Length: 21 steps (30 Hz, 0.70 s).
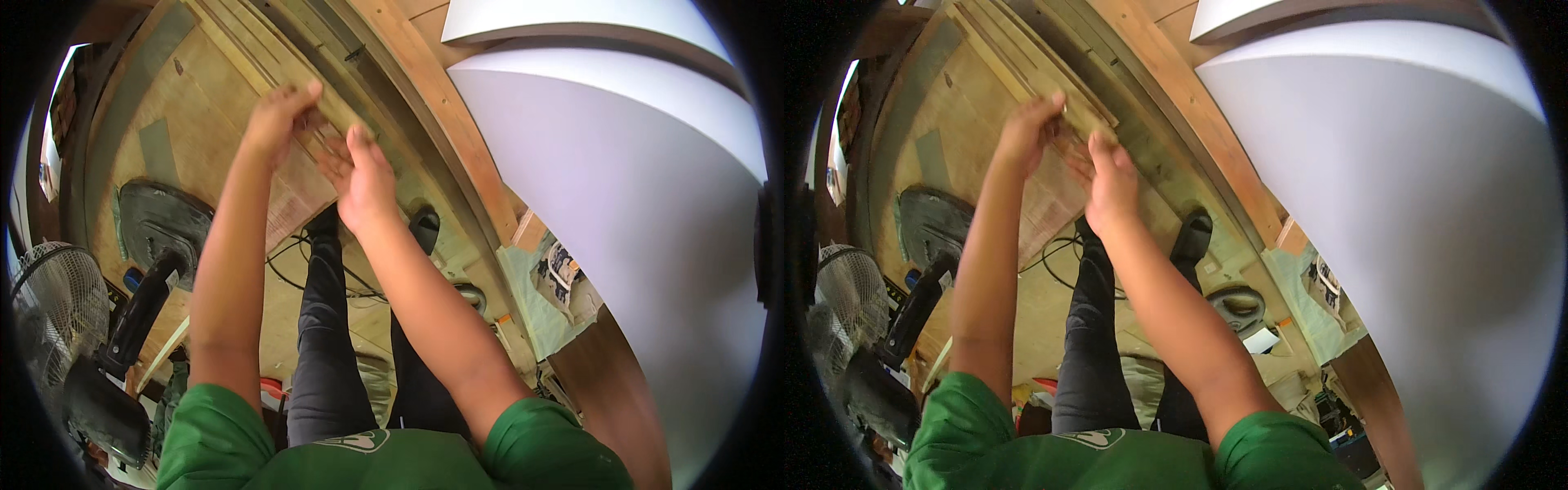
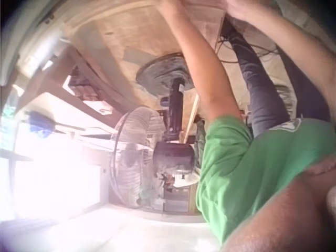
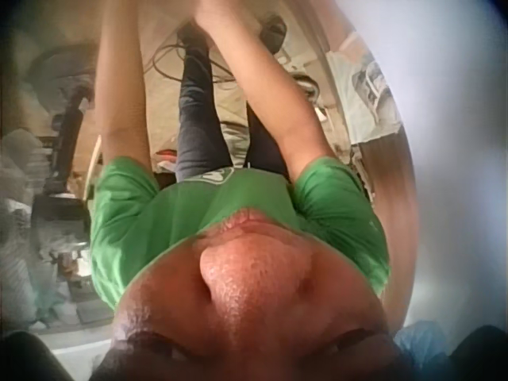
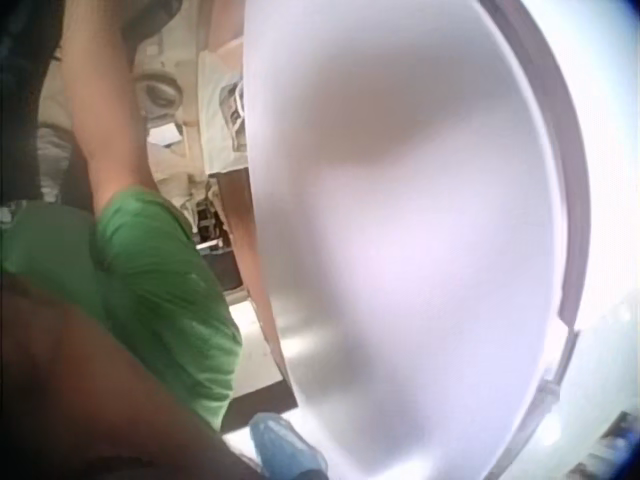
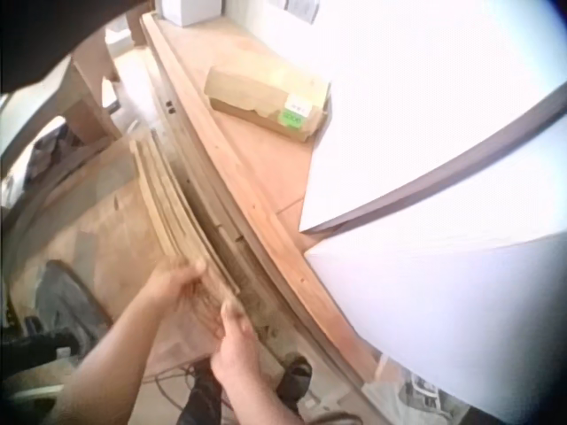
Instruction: The person uses a wooden block with sandpaper to sand the edges and surface of a wooden board, turning it over to sand different sides.
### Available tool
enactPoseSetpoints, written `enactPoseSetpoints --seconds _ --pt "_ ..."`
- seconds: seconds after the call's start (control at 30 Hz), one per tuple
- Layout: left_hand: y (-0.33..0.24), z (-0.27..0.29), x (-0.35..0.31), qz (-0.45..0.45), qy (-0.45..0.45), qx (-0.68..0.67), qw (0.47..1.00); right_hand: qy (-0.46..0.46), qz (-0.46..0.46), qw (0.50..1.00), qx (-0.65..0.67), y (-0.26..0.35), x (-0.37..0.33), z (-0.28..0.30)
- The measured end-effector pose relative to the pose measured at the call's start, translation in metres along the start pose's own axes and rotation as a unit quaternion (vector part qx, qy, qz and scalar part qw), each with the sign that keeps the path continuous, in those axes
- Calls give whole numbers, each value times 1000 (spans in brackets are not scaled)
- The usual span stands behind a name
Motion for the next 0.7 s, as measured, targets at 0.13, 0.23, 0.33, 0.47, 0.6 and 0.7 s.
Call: enactPoseSetpoints --seconds 0.13,0.23,0.33,0.47,0.6,0.7 --pt "46 -16 -64 25 -14 -91 995 81 -114 990 -23 10 -37 34" --pt "63 -52 -102 15 -24 -189 982 62 -166 984 25 10 -54 57" --pt "82 -71 -117 -4 -44 -182 982 26 -140 982 -125 10 -64 74" --pt "100 -98 -127 -27 -36 -146 988 70 -101 981 -152 17 -72 101" --pt "103 -109 -128 -57 -49 -123 990 73 -67 951 -294 23 -86 127" --pt "107 -102 -122 -68 -99 -113 986 92 -53 859 -501 32 -104 160"
Point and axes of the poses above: each hand's wrist, its own x-axis towards the middle knuckle, its own z-axis out of the back of the hand, y = z × x, the point moved 1 cm from there along x, towards the middle knuckle, and after that the axes turned 7 degrees about x, right-handed, at the moved point
